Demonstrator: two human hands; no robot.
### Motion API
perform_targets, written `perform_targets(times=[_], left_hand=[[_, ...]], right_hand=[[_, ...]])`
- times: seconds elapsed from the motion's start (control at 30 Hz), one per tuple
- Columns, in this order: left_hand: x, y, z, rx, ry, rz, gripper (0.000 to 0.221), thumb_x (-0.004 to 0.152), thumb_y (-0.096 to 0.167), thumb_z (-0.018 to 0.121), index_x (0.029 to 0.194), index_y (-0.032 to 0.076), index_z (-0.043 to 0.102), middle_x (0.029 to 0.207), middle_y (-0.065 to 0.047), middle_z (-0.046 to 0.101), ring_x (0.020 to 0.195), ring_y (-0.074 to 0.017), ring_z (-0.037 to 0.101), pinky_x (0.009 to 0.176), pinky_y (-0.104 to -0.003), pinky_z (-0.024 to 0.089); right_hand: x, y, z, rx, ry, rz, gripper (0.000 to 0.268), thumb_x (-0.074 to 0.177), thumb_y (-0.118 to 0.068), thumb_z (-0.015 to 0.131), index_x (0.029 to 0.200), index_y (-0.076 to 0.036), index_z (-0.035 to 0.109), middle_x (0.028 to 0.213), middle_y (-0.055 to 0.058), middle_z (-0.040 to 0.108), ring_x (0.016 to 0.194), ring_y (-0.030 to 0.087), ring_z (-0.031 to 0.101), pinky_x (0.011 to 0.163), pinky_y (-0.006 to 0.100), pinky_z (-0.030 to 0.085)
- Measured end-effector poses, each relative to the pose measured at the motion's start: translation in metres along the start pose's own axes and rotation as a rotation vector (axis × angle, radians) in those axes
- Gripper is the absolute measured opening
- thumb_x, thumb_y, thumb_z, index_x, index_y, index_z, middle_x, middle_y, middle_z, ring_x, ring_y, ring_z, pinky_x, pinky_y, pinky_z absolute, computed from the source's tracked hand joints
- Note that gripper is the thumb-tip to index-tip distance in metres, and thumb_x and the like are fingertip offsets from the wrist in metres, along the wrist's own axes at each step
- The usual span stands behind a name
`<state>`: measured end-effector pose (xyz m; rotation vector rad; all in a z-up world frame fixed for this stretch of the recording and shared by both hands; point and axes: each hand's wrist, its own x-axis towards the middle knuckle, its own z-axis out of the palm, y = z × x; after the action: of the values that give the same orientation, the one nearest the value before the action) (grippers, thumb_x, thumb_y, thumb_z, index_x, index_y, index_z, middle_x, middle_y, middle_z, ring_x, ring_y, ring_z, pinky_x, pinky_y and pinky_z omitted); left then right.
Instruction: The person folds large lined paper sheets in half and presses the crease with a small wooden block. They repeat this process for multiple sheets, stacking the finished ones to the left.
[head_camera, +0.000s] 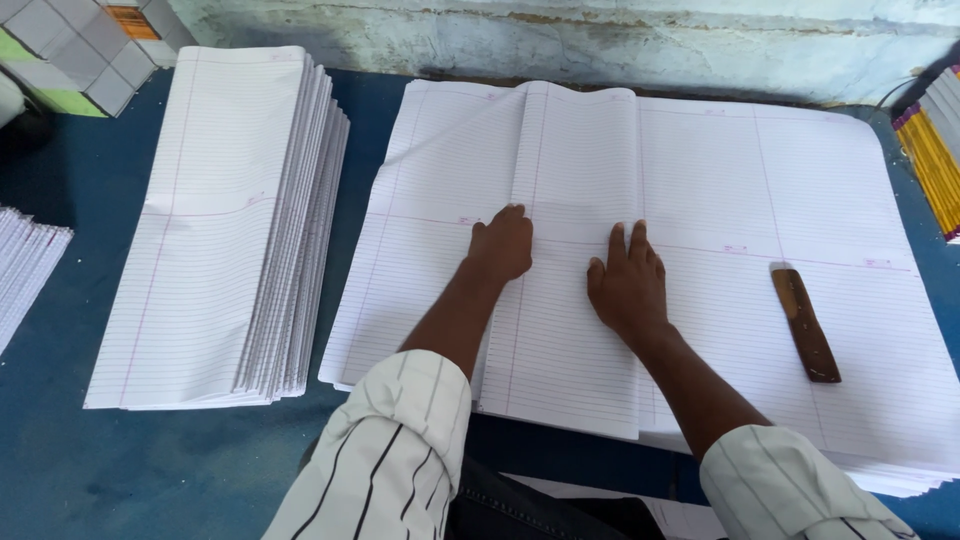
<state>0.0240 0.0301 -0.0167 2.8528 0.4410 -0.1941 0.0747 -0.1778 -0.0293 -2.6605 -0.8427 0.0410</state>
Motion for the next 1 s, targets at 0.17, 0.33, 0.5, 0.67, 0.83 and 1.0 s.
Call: perform_targets(times=[0.17,0.33,0.5,0.67,0.83,1.0], left_hand=[[0.002,0.001,-0.022,-0.105,-0.193,-0.046,0.068,0.079,0.030,0.087,0.132,0.001,0.057,0.156,-0.012,0.040,0.141,-0.0276,0.044,0.118,-0.059,0.031],[-0.003,0.018,-0.040,-0.011,-0.267,-0.064,0.068,0.069,0.037,0.093,0.124,0.007,0.068,0.131,-0.008,0.060,0.123,-0.0270,0.061,0.109,-0.052,0.047],[0.002,0.028,-0.038,0.085,-0.254,-0.076,0.069,0.069,0.039,0.094,0.126,0.010,0.067,0.132,-0.008,0.056,0.125,-0.0268,0.058,0.104,-0.052,0.051],[0.006,0.024,-0.035,0.038,-0.233,-0.096,0.087,0.065,0.035,0.098,0.137,0.009,0.055,0.144,-0.007,0.046,0.136,-0.0254,0.046,0.107,-0.054,0.047],[0.008,0.024,-0.036,0.016,-0.243,-0.106,0.097,0.064,0.034,0.098,0.143,0.006,0.049,0.153,-0.009,0.041,0.142,-0.0265,0.041,0.110,-0.053,0.046],[0.001,0.028,-0.046,-0.007,-0.269,-0.113,0.106,0.066,0.031,0.096,0.155,0.020,0.038,0.153,-0.008,0.043,0.146,-0.0275,0.036,0.113,-0.056,0.042]], right_hand=[[0.010,0.000,-0.024,-0.030,-0.035,0.028,0.063,0.101,-0.038,0.052,0.150,0.001,0.042,0.155,0.030,0.036,0.144,0.044,0.035,0.119,0.057,0.028],[0.018,0.026,-0.049,0.060,-0.016,0.051,0.045,0.104,-0.032,0.053,0.140,-0.007,0.060,0.149,0.024,0.050,0.139,0.039,0.046,0.114,0.055,0.039],[0.024,0.077,-0.079,-0.036,-0.040,0.140,0.048,0.098,-0.026,0.065,0.140,-0.005,0.059,0.141,0.026,0.055,0.132,0.040,0.051,0.106,0.055,0.047],[0.020,0.130,-0.108,-0.159,-0.151,0.364,0.057,0.092,-0.030,0.073,0.141,-0.005,0.060,0.135,0.026,0.060,0.122,0.040,0.061,0.098,0.054,0.056],[0.019,0.181,-0.124,-0.269,-0.349,0.671,0.079,0.082,-0.041,0.081,0.139,0.005,0.053,0.129,0.033,0.061,0.118,0.047,0.061,0.090,0.055,0.058],[0.005,0.217,-0.129,-0.155,-0.622,0.755,0.069,0.071,-0.026,0.086,0.130,0.006,0.071,0.131,0.031,0.068,0.119,0.044,0.070,0.095,0.049,0.061]])
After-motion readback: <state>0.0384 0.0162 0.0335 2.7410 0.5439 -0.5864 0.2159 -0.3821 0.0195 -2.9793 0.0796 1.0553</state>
